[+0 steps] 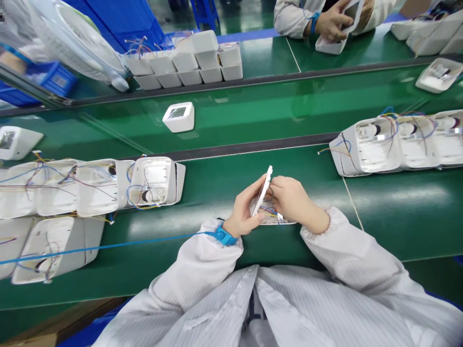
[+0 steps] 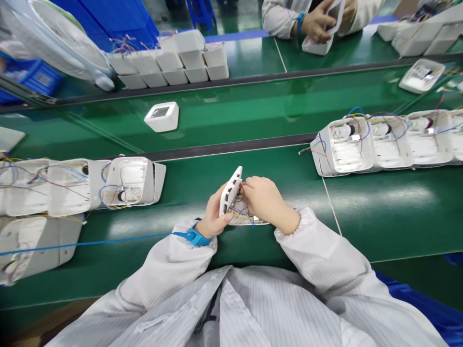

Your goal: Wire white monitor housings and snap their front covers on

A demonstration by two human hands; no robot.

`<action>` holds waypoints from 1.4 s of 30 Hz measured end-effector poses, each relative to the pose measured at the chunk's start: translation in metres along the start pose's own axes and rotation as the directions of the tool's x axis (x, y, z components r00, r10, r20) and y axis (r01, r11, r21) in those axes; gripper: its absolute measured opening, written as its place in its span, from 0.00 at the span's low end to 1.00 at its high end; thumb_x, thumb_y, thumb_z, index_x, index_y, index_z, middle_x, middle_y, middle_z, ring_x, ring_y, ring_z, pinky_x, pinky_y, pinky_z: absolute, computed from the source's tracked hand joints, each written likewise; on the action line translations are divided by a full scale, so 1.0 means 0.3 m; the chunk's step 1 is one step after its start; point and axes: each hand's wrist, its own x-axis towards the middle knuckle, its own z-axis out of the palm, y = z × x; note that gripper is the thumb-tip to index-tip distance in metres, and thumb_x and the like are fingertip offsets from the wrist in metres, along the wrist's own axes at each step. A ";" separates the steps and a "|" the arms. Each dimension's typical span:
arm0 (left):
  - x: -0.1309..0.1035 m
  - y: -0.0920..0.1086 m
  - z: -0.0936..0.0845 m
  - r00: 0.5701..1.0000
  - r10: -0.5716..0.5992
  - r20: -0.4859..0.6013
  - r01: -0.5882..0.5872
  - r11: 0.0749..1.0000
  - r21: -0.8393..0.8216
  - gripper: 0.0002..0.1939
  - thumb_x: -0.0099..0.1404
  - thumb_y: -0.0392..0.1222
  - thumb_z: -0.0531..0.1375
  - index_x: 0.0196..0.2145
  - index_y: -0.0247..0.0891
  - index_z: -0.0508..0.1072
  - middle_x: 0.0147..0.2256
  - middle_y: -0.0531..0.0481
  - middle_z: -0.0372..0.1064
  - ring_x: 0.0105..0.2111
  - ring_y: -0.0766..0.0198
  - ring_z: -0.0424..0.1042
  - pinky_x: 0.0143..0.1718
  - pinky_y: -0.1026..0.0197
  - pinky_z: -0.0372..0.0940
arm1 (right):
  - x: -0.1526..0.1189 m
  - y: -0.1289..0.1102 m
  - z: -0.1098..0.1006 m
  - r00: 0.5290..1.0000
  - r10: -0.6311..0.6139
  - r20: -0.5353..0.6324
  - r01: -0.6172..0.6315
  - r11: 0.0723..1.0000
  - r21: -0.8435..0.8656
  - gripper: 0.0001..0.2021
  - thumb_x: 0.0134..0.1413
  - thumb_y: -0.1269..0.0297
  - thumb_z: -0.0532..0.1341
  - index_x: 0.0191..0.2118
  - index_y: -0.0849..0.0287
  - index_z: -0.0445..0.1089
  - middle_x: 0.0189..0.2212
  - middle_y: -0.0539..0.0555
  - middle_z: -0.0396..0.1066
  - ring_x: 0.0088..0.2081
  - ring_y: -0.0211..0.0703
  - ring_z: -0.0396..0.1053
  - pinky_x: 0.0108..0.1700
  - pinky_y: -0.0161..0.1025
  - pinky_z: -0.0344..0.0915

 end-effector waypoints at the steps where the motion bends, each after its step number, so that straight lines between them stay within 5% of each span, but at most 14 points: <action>1: -0.003 -0.007 0.000 1.000 -0.010 -0.014 0.010 1.000 -0.017 0.41 0.60 0.60 0.61 0.65 0.38 0.59 0.61 0.36 0.63 0.57 0.42 0.68 0.56 0.44 0.65 | 0.001 -0.001 0.003 1.000 0.007 -0.005 -0.007 1.000 0.005 0.07 0.55 0.72 0.56 0.29 0.59 0.70 0.27 0.55 0.67 0.31 0.45 0.59 0.33 0.41 0.51; 9: -0.022 -0.046 0.004 0.984 -0.141 -0.110 0.127 0.984 -0.126 0.39 0.61 0.61 0.61 0.63 0.39 0.59 0.60 0.36 0.63 0.60 0.43 0.64 0.61 0.41 0.59 | -0.016 0.027 -0.097 0.990 0.138 0.018 -0.137 0.943 0.304 0.13 0.66 0.63 0.55 0.36 0.58 0.76 0.31 0.53 0.71 0.34 0.40 0.68 0.37 0.38 0.61; 13: -0.016 -0.037 0.002 0.979 -0.161 -0.127 0.141 0.978 -0.156 0.37 0.61 0.60 0.61 0.61 0.37 0.62 0.59 0.35 0.64 0.59 0.43 0.64 0.60 0.41 0.59 | -0.037 0.026 -0.167 0.974 -0.031 0.225 -0.090 0.857 0.507 0.15 0.56 0.53 0.66 0.46 0.53 0.76 0.36 0.51 0.70 0.31 0.37 0.67 0.34 0.36 0.63; 18: -0.015 -0.038 -0.003 0.980 -0.162 -0.112 0.145 0.978 -0.151 0.39 0.60 0.61 0.62 0.62 0.39 0.60 0.59 0.36 0.64 0.59 0.43 0.65 0.60 0.42 0.59 | -0.043 0.038 -0.172 0.968 -0.024 0.251 -0.128 0.812 0.569 0.07 0.60 0.63 0.62 0.33 0.56 0.77 0.40 0.54 0.66 0.31 0.35 0.66 0.33 0.36 0.65; 23: -0.012 -0.039 -0.003 0.987 -0.123 -0.098 0.107 0.982 -0.159 0.38 0.61 0.57 0.63 0.63 0.38 0.60 0.59 0.36 0.64 0.60 0.44 0.64 0.62 0.41 0.58 | -0.033 0.066 -0.162 0.958 -0.107 0.264 -0.080 0.788 0.611 0.08 0.62 0.66 0.61 0.33 0.55 0.77 0.34 0.51 0.70 0.34 0.37 0.69 0.36 0.36 0.66; 30: -0.002 -0.028 0.002 0.990 -0.112 -0.086 0.098 0.984 -0.148 0.38 0.61 0.56 0.64 0.63 0.38 0.60 0.59 0.36 0.63 0.60 0.43 0.64 0.61 0.43 0.59 | -0.020 0.068 -0.092 0.970 -0.146 0.195 0.074 0.940 0.334 0.09 0.64 0.66 0.59 0.39 0.57 0.78 0.31 0.52 0.75 0.32 0.39 0.71 0.34 0.36 0.61; 36: 0.005 -0.019 0.010 0.995 -0.081 -0.063 0.079 0.996 -0.032 0.40 0.60 0.55 0.64 0.65 0.41 0.57 0.63 0.37 0.57 0.62 0.44 0.61 0.63 0.42 0.58 | -0.014 0.065 -0.085 0.987 -0.075 0.140 0.075 0.997 0.006 0.08 0.61 0.68 0.61 0.36 0.57 0.80 0.43 0.55 0.76 0.41 0.46 0.68 0.39 0.41 0.62; 42: 0.000 -0.021 0.009 0.995 -0.093 -0.029 0.095 0.991 0.089 0.42 0.59 0.55 0.64 0.66 0.41 0.53 0.63 0.36 0.57 0.62 0.44 0.61 0.63 0.42 0.57 | -0.022 0.061 -0.077 0.983 0.047 0.177 -0.037 0.998 -0.056 0.08 0.60 0.62 0.63 0.37 0.53 0.80 0.49 0.53 0.75 0.43 0.49 0.67 0.40 0.44 0.61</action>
